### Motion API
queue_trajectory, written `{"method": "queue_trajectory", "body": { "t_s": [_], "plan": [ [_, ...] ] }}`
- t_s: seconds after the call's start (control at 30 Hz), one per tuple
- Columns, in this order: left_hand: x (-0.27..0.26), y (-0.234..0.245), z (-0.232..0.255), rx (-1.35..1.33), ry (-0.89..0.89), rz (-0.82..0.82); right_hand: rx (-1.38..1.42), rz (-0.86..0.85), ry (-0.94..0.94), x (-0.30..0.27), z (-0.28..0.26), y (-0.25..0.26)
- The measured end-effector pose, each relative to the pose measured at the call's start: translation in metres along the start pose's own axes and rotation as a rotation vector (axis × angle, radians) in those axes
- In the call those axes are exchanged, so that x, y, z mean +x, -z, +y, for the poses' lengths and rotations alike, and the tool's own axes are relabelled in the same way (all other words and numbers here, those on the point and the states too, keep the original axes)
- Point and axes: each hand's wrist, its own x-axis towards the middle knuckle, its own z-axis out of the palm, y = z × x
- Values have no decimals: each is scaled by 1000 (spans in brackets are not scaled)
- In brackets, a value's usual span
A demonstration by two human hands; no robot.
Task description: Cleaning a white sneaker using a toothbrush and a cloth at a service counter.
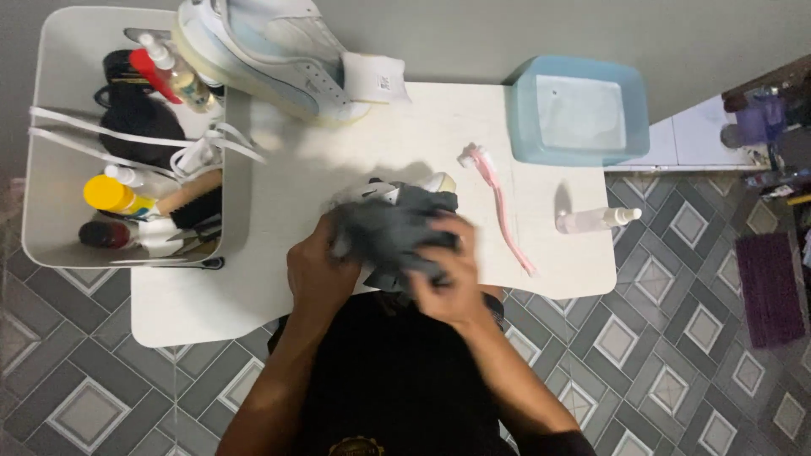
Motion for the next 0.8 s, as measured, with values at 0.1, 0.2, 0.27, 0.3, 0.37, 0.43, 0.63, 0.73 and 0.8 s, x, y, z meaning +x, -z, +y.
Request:
{"method": "queue_trajectory", "body": {
  "t_s": [0.1, 0.2, 0.27, 0.3, 0.37, 0.43, 0.63, 0.73, 0.8],
  "plan": [
    [2, -2, -2, -15, -35, 16, -380, -88, 93, -5, 25, -32],
    [-12, -13, -34, 17, -53, 0, -552, 104, 129, -13, 68, -36],
    [-8, -11, -22, -21, -94, 14, -575, 213, 181, 6, 97, -23],
    [-5, -11, -15, -69, -141, 20, -608, 328, 231, 16, 111, -16],
    [-6, -6, -15, -81, -154, 26, -555, 246, 26, 44, 78, 6],
    [-5, -3, -16, -100, -175, 28, -504, 174, -177, 60, 54, 23],
    [-12, 24, -11, -244, -68, 120, -268, 314, -111, 63, 34, 47],
    [-19, 48, -5, -186, -74, 163, -130, 301, -134, 73, 3, 49],
    [-24, 65, 1, -203, -37, 261, -86, 319, -13, 79, -16, 48]
  ]
}}
